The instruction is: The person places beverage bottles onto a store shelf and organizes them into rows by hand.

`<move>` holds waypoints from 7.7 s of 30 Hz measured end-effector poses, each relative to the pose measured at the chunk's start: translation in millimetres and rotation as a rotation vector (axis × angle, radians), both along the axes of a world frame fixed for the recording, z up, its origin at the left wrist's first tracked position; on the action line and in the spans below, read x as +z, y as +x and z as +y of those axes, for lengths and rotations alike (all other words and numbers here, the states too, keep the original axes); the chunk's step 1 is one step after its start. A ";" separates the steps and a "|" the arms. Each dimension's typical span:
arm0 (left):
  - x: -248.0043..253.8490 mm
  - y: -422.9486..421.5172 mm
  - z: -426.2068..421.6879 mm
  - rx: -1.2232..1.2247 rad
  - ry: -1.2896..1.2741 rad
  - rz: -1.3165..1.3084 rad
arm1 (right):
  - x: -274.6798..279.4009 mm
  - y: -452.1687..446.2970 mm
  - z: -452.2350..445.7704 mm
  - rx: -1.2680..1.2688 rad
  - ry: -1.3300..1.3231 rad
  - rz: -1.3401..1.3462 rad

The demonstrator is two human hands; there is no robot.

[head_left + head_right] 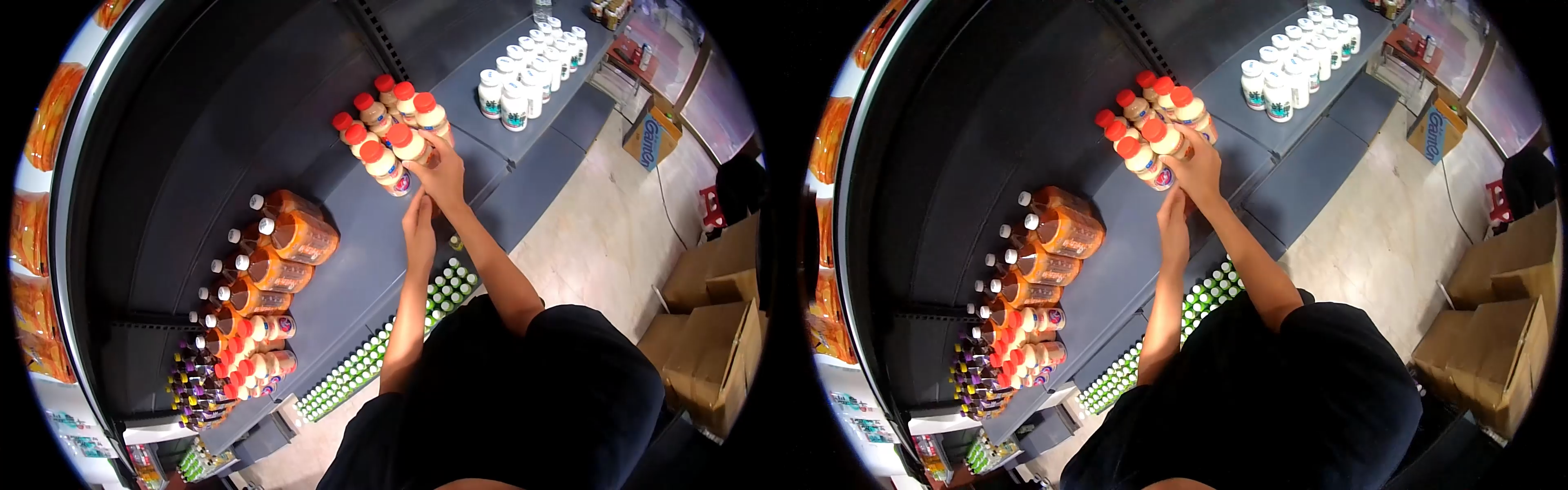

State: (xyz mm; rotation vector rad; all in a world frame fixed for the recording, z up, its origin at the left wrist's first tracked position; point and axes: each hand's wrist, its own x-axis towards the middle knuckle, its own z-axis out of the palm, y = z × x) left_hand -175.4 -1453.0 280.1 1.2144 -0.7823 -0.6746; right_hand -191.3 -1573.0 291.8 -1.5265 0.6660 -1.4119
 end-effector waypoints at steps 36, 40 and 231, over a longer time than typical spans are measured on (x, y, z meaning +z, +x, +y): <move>-33.8 25.8 -97.8 0.267 -0.196 0.509 | -47.2 20.8 -30.8 0.253 0.132 0.238; -39.0 30.4 -103.1 0.271 -0.206 0.495 | -38.6 22.0 -35.5 0.312 0.158 0.283; -53.9 -37.1 33.9 0.509 -0.066 0.166 | -46.2 -26.5 -1.5 0.204 -0.117 0.279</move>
